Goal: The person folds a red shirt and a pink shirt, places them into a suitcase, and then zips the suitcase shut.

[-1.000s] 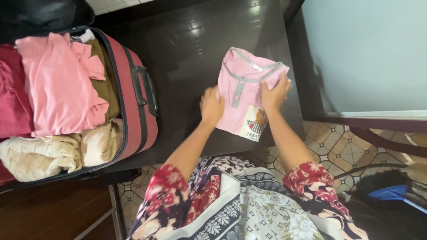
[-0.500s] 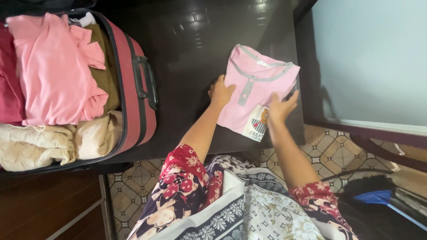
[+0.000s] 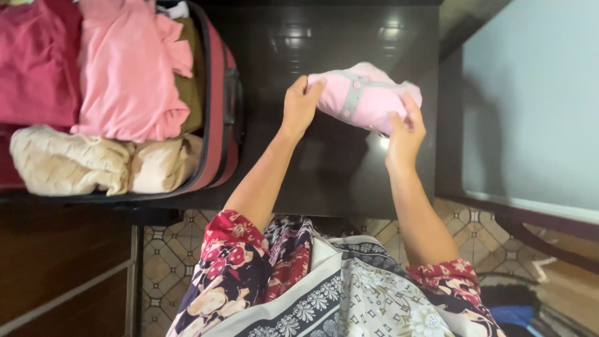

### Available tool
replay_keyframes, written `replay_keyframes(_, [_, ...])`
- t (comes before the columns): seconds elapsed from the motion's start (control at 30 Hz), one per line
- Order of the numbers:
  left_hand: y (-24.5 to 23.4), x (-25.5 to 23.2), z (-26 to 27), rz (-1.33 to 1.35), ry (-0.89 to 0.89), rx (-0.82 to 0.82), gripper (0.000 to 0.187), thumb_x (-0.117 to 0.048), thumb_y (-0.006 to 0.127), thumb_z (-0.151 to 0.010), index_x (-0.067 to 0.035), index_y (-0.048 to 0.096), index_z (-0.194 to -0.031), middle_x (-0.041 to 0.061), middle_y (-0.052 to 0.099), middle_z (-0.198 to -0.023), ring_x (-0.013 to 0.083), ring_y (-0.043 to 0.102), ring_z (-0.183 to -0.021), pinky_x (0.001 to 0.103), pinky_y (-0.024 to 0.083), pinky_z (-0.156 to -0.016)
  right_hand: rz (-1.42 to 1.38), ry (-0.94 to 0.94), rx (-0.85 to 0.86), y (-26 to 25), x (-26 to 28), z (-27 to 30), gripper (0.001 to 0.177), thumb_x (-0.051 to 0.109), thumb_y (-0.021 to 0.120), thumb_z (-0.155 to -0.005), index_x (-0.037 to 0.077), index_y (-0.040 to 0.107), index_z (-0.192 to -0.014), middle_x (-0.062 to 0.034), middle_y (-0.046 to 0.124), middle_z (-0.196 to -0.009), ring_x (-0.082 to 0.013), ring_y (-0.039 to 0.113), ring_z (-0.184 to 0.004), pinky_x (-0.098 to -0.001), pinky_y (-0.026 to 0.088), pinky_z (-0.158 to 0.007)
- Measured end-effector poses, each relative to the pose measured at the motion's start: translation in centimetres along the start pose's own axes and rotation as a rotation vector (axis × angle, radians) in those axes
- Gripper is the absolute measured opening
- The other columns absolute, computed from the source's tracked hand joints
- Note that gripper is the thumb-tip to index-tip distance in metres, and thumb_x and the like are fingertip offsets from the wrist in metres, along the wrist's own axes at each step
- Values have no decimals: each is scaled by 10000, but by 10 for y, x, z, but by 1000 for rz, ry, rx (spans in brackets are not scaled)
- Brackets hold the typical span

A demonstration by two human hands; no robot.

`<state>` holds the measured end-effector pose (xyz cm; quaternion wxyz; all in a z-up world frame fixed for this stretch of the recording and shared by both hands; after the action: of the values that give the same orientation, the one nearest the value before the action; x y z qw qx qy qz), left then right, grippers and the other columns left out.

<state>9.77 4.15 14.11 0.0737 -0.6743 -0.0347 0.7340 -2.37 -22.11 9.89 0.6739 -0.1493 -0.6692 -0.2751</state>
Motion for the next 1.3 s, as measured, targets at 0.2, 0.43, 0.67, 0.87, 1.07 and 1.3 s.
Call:
replay_keyframes(0.2, [-55, 169, 46, -431, -362, -102, 455, -429, 762, -815, 6, 708, -934, 158, 714, -907, 267, 685, -833, 410, 541, -757, 211, 317, -88, -43, -115, 20, 288, 99, 765, -986, -99, 737, -1194, -179, 701, -1115, -194, 592, -986, -325, 467, -872])
replay_keyframes(0.43, [-18, 253, 71, -386, -763, -40, 720, -545, 820, -704, 34, 749, -1126, 202, 761, -1125, 305, 756, -1072, 397, 588, -879, 243, 344, 66, -12, -167, 18, 709, 25, 801, -788, 15, 448, -1403, -160, 627, -1264, -260, 668, -1052, -357, 571, -854])
replay_keyframes(0.67, [-39, 115, 58, 85, -319, 9, 444, -228, 714, -787, 6, 694, -1164, 150, 761, -1033, 243, 739, -963, 380, 578, -831, 81, 456, 413, 58, -95, 19, 664, -73, 672, -801, 29, 509, -1437, -137, 656, -1322, -278, 667, -1202, -377, 561, -1001])
replay_keyframes(0.87, [-124, -22, 62, 60, -65, -52, 432, -222, 737, -829, 74, 698, -1142, 147, 750, -945, 191, 714, -861, 336, 565, -775, -26, 202, 411, 138, 42, 46, 645, -87, 660, -870, 14, 482, -1482, -127, 631, -1395, -258, 638, -1288, -365, 525, -1090])
replay_keyframes(1.07, [-259, -95, 78, 409, 23, -46, 402, -153, 716, -888, 12, 659, -1250, 31, 718, -1043, 98, 652, -910, 267, 536, -783, -167, 88, 468, 259, 143, 134, 675, -101, 629, -901, 9, 421, -1533, -136, 592, -1448, -248, 618, -1333, -368, 524, -1122])
replay_keyframes(1.3, [-482, -122, 109, 421, 101, -155, 329, -111, 721, -885, 18, 678, -1186, 48, 736, -1007, 108, 685, -858, 269, 560, -737, -196, 42, 571, 428, 163, 254, 717, -77, 674, -903, 10, 386, -1553, -131, 570, -1444, -230, 601, -1315, -356, 506, -1116])
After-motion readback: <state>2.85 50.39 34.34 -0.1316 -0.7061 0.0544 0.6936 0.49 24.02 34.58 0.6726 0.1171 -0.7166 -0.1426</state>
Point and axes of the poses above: each hand's wrist, its own z-axis away from the middle knuckle, its own y-axis out of the palm, x = y × z, the point moved 7 cm from there along -z, towards the middle knuckle
